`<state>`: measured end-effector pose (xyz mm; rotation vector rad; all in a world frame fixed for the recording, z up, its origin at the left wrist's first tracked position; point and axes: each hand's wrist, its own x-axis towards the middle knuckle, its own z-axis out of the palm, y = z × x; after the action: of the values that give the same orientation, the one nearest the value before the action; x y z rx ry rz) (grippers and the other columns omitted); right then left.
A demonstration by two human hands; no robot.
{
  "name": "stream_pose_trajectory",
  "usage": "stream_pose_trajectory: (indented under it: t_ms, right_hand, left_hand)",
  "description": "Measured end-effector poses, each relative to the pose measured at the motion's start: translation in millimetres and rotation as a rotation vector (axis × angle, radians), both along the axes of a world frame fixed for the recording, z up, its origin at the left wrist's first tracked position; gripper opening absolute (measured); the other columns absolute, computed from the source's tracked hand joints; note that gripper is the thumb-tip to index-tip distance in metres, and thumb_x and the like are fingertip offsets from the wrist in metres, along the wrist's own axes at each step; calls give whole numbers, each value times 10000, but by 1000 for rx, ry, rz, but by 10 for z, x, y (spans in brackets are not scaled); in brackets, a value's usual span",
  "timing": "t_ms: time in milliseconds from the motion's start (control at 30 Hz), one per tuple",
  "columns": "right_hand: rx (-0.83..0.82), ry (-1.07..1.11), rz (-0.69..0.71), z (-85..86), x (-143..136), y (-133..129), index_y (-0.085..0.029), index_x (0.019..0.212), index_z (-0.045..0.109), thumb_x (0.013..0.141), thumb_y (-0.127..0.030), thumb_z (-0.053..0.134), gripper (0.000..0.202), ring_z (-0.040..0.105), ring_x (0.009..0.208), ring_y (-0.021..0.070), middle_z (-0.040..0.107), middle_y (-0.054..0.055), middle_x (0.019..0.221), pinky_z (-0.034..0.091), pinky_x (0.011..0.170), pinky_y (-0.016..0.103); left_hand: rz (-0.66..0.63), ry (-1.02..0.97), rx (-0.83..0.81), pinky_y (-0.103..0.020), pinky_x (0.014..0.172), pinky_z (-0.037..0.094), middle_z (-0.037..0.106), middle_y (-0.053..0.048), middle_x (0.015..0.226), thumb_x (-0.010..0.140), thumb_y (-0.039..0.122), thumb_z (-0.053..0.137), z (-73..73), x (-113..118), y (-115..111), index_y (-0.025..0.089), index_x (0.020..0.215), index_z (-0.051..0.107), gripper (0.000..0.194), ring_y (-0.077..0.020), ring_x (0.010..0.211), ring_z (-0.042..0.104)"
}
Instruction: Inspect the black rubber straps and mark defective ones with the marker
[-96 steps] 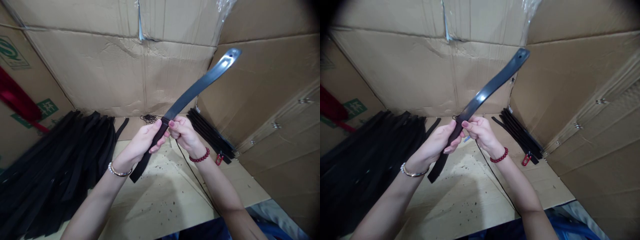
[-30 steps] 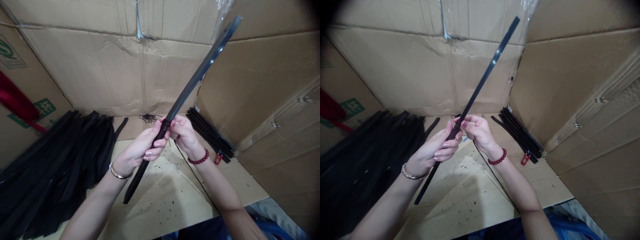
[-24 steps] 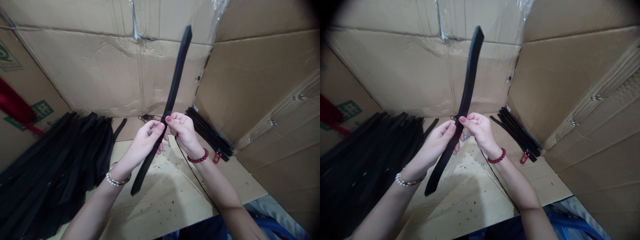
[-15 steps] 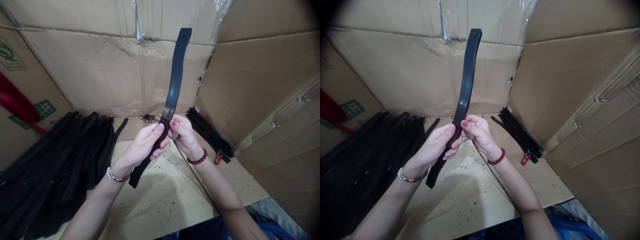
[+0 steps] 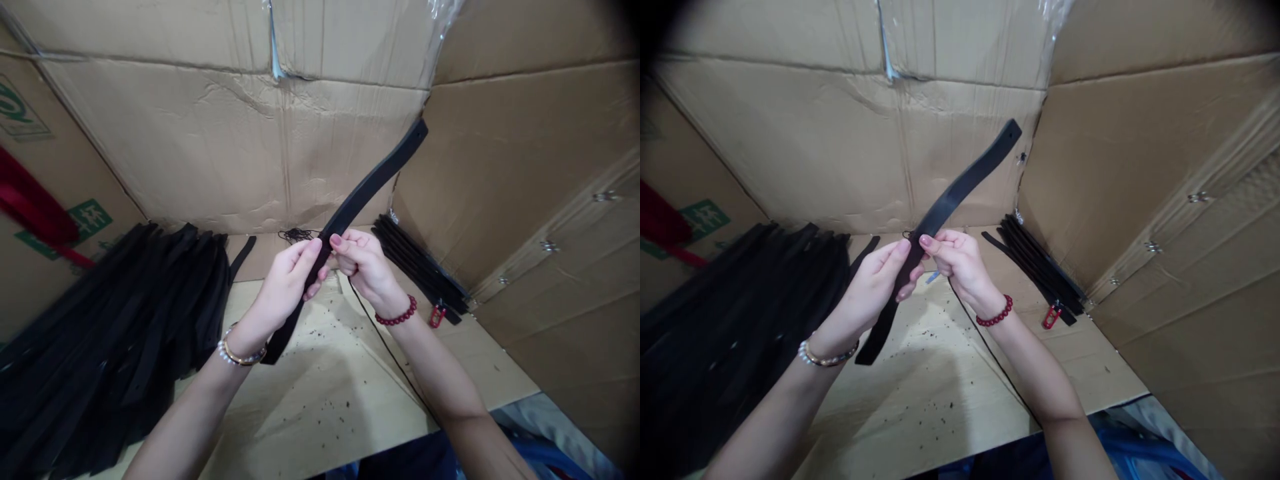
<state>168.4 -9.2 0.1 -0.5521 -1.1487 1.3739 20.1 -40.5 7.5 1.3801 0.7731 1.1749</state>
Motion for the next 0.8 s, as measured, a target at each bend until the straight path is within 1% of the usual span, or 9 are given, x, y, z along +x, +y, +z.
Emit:
stream_pose_trajectory:
  t_ms: [133, 267, 367, 467, 533, 600, 633, 700, 800]
  right_hand:
    - [45, 22, 119, -58, -6, 41, -157, 616, 577, 721, -446, 837, 403, 184, 365, 6, 372, -110, 426, 102, 371, 208]
    - [51, -36, 259, -76, 23, 66, -152, 671, 611, 696, -545, 823, 447, 149, 363, 0, 421, -97, 440, 68, 370, 219]
    - [61, -55, 242, -78, 46, 70, -155, 722, 629, 660, -581, 831, 476, 186, 360, 5, 490, -72, 453, 67, 377, 229]
    - [31, -57, 122, -72, 40, 65, -155, 755, 638, 617, -554, 866, 480, 249, 359, 12, 494, -76, 457, 82, 369, 222]
    - [11, -40, 20, -65, 15, 53, -160, 709, 603, 620, -480, 890, 439, 248, 349, 6, 451, -101, 435, 106, 355, 205]
    - [9, -13, -16, -60, -16, 37, -173, 655, 546, 650, -425, 886, 423, 276, 323, 8, 436, -113, 416, 166, 337, 188]
    - [11, -3, -3, -60, -28, 29, -180, 643, 527, 668, -412, 878, 421, 320, 310, 20, 450, -109, 414, 205, 329, 187]
    - [19, 6, 49, -68, -40, 21, -189, 646, 516, 703, -415, 854, 410, 410, 300, 51, 512, -86, 430, 246, 317, 194]
    - [34, 1, 130, -100, -16, 37, -179, 677, 538, 734, -451, 825, 399, 385, 301, 31, 566, -59, 470, 184, 318, 182]
  left_hand:
    - [-229, -159, -248, -111, 329, 257, 450, 70, 565, 975, 531, 476, 33, -24, -3, 147, 875, 591, 413, -8, 352, 349]
    - [-339, -156, -341, -116, 288, 210, 404, 90, 488, 955, 611, 445, 19, -31, 32, 170, 812, 562, 478, -9, 288, 263]
    - [-322, -93, -265, -142, 284, 247, 444, 76, 479, 923, 709, 380, -11, -6, 34, 176, 806, 553, 572, -26, 278, 305]
    - [-140, -14, -54, -166, 324, 333, 570, 24, 593, 886, 745, 402, -34, 32, 0, 167, 867, 564, 601, -50, 354, 442]
    - [14, 68, 79, -160, 369, 376, 621, 4, 697, 863, 665, 563, -42, 49, -27, 160, 923, 578, 509, -49, 430, 495]
    - [93, 149, 147, -154, 395, 395, 626, 4, 732, 875, 551, 638, -40, 50, -46, 154, 925, 582, 405, -43, 459, 506]
    - [80, 168, 151, -159, 395, 406, 622, 5, 725, 897, 520, 623, -33, 44, -50, 152, 913, 577, 372, -48, 456, 513]
    - [-30, 145, 120, -180, 390, 436, 621, 0, 712, 944, 501, 549, -10, 20, -50, 150, 898, 555, 354, -68, 443, 542]
    - [-219, 32, 40, -186, 394, 458, 642, -14, 715, 969, 503, 498, 33, -26, -45, 146, 919, 547, 364, -75, 431, 555]
